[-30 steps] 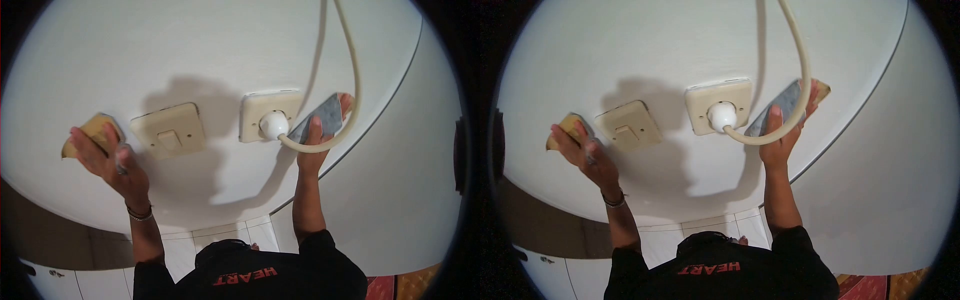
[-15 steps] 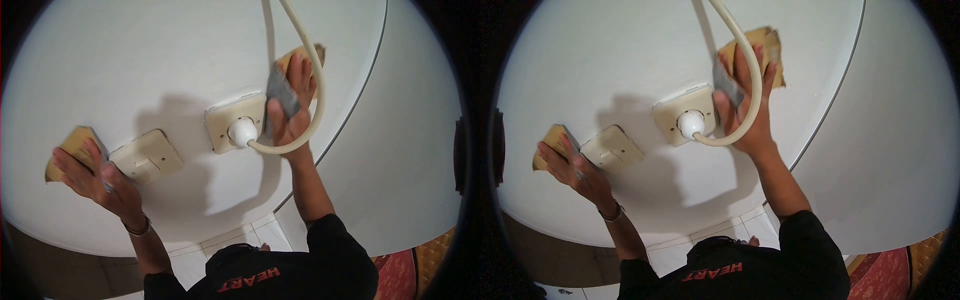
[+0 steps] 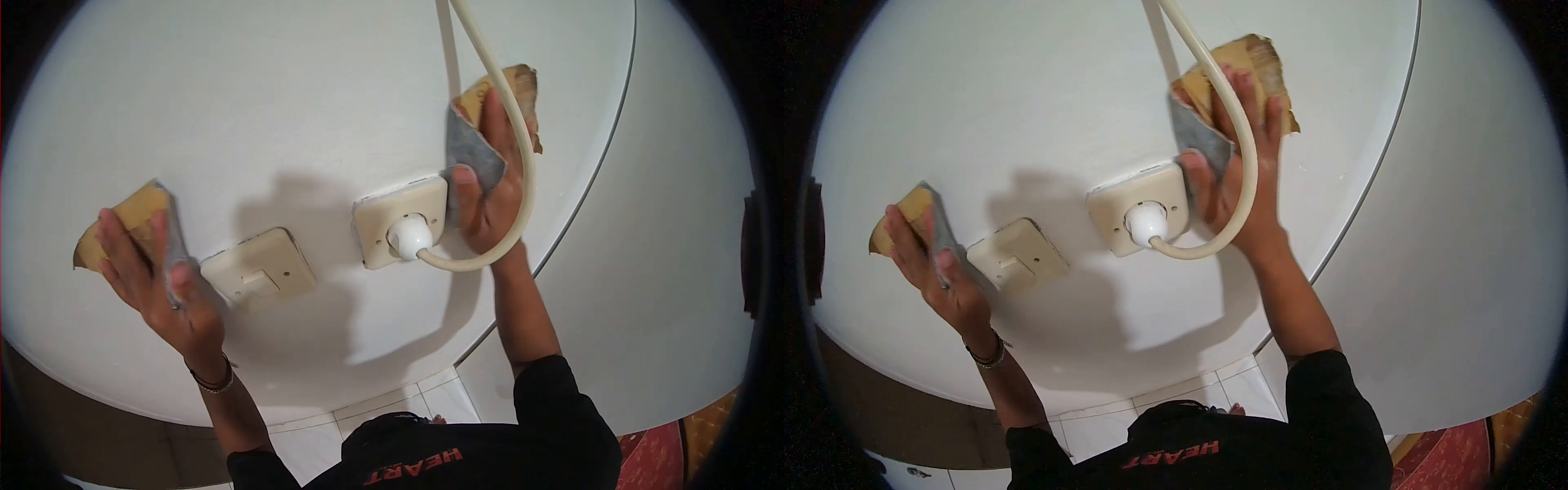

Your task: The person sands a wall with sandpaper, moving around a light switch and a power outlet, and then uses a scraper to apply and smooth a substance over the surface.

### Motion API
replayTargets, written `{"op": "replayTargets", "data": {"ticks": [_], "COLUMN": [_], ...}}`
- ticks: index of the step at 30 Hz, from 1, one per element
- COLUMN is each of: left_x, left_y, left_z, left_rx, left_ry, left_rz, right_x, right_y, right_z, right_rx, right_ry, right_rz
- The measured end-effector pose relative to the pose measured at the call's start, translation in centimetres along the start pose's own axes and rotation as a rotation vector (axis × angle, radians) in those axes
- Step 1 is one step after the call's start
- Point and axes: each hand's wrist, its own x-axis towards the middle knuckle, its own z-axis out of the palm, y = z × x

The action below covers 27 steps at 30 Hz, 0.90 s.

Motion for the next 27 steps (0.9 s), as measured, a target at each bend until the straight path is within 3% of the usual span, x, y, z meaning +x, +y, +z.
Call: {"op": "replayTargets", "data": {"ticks": [3, 6, 9, 13, 14, 15, 17, 21, 23, 25, 27], "left_x": [1.3, 2.5, 5.2, 7.5, 7.6, 7.3, 6.2, 4.9, 5.8, 5.6, 5.5], "left_y": [0.2, 0.9, 1.0, 1.0, 1.2, 3.0, 6.5, 3.1, -0.7, -1.2, 0.1], "left_z": [0.6, 0.5, 0.8, 1.4, 1.6, 1.0, 1.1, 1.6, 1.6, 1.2, 1.0], "left_rx": [0.048, 0.102, 0.13, 0.186, 0.136, 0.214, 0.278, 0.274, 0.059, 0.236, 0.224], "left_ry": [0.086, 0.046, 0.087, 0.141, 0.107, -0.079, -0.278, -0.184, 0.169, 0.165, 0.136], "left_rz": [-0.022, 0.026, 0.118, 0.139, 0.23, 0.27, 0.301, 0.205, 0.091, 0.139, 0.119], "right_x": [0.3, 1.3, 3.7, 6.5, 6.5, 6.5, 6.3, 4.4, 4.3, 3.8, 4.2], "right_y": [1.0, 0.2, 0.5, -1.9, -3.1, -4.5, -6.0, -1.0, 1.4, 1.8, 0.9], "right_z": [-0.1, -0.1, 0.3, 1.2, 1.3, 1.4, 0.6, 1.0, 0.3, 0.5, 0.4], "right_rx": [0.029, -0.091, -0.236, -0.267, -0.282, -0.279, -0.079, -0.228, -0.283, -0.296, -0.306], "right_ry": [0.043, 0.026, 0.053, 0.112, 0.039, -0.014, -0.103, -0.027, 0.028, 0.089, 0.133], "right_rz": [0.078, -0.043, -0.034, 0.232, 0.118, 0.084, 0.108, -0.048, -0.038, 0.018, 0.054]}}
